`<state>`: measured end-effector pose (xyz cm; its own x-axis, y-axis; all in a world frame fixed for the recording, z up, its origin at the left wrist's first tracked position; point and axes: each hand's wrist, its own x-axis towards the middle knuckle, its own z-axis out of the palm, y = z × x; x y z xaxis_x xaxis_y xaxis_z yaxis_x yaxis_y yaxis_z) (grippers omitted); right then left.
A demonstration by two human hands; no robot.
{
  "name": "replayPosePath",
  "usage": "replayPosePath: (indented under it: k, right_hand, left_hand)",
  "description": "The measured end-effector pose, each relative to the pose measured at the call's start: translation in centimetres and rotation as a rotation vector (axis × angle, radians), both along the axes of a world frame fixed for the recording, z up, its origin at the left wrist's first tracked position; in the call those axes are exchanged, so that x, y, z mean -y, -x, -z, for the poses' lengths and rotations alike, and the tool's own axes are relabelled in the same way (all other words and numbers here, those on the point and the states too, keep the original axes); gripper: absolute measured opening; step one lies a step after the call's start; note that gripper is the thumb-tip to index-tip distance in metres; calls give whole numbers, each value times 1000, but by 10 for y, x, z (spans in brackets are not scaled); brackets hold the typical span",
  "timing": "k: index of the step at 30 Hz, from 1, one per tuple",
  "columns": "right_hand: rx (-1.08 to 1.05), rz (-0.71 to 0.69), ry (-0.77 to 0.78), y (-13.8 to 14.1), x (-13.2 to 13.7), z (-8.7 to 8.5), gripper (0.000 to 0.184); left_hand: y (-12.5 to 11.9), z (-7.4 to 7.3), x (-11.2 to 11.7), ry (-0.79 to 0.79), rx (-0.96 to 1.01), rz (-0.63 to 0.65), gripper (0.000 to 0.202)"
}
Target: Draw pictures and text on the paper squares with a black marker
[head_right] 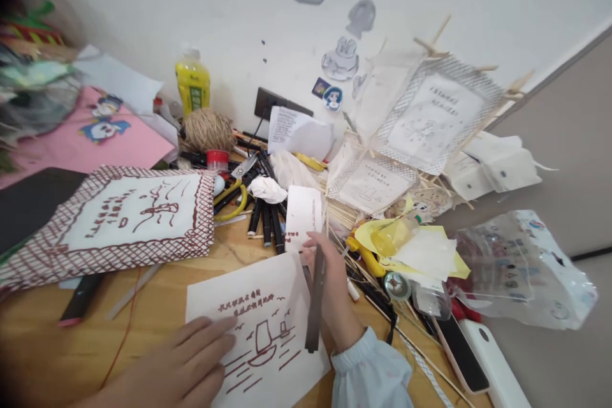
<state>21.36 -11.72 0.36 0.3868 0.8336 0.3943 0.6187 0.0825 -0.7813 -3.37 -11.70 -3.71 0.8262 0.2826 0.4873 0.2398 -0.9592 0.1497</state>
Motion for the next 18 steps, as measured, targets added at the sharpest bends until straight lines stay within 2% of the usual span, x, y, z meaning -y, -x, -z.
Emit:
replayPosePath:
  k: [2,5,6,10,14,16,18]
  right_hand:
    - [15,-42,53,-3,-3,1,21]
    - [60,-88,94,-5,-6,8,21]
    - [57,-111,95,-5,-7,10,22]
    - [-19,-188,45,-2,-9,12,18]
    - [-194,-165,-107,0,-10,7,16]
    - [-251,-138,-185,-2,-12,4,18]
    - [-298,-111,-248,-4,-14,1,17]
  left_hand:
    - [0,-12,-9,49,25,31,12]
    - [-2,-24,-27,141,74,84,27]
    - [-4,-26,-34,153,70,63,30]
    - [-6,-27,-60,188,25,-138,26]
    - [-5,-22,-82,288,170,-268,20]
    - [-6,-18,-91,431,211,-334,24]
    - [-9,-17,-99,641,291,-400,34]
